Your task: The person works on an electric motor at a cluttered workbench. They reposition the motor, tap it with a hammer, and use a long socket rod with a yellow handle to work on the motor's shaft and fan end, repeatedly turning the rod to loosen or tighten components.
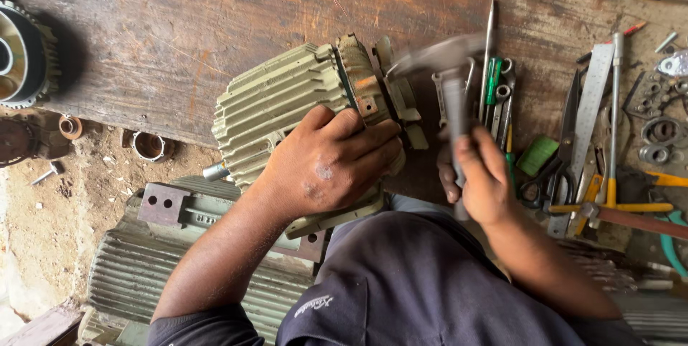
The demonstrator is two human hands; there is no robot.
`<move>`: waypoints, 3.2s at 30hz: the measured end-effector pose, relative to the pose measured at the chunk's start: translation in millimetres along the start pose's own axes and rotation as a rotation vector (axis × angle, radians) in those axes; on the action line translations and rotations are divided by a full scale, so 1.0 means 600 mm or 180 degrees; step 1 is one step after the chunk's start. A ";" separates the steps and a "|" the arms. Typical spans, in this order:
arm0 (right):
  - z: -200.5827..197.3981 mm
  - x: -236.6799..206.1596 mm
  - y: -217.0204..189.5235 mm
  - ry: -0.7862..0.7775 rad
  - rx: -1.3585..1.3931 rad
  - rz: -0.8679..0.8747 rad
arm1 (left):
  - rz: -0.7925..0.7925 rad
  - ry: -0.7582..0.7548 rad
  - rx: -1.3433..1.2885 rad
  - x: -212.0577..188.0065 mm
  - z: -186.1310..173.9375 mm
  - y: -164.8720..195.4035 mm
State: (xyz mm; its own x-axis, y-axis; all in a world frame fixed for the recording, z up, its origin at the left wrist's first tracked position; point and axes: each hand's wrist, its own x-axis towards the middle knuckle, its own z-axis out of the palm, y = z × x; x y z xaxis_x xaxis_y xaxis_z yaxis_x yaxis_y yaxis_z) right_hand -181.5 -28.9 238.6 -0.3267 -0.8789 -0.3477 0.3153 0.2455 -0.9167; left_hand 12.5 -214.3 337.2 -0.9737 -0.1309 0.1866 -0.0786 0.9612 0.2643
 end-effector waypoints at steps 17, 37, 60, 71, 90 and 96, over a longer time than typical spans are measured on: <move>-0.004 0.010 0.012 -0.0086 -0.0290 0.0183 | -0.0029 -0.0001 -0.0017 -0.003 -0.001 0.005; -0.107 -0.143 0.166 0.0012 0.0517 0.1136 | -0.0336 -0.0598 0.0796 0.032 0.032 0.059; -0.044 -0.185 0.209 0.0104 -0.0613 -0.0059 | -0.0307 -0.0534 0.0409 0.035 0.032 0.067; -0.019 -0.178 0.241 0.0345 0.0274 0.0160 | -0.0280 -0.0454 0.0456 0.022 0.035 0.063; -0.002 -0.180 0.268 0.0706 0.0390 0.0228 | -0.0381 -0.0436 0.0386 0.032 0.032 0.069; -0.050 -0.173 0.235 0.0353 -0.0281 0.0082 | -0.0381 -0.0360 0.0299 0.029 0.024 0.063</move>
State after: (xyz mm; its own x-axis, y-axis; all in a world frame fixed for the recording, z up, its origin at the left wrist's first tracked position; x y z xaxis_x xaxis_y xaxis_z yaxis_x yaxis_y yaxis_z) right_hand -129.9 109.4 139.9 -0.4173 -0.8224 -0.3866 0.2469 0.3068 -0.9192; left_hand -10.2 -176.6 336.8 -0.9736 -0.2227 0.0503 -0.2098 0.9595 0.1878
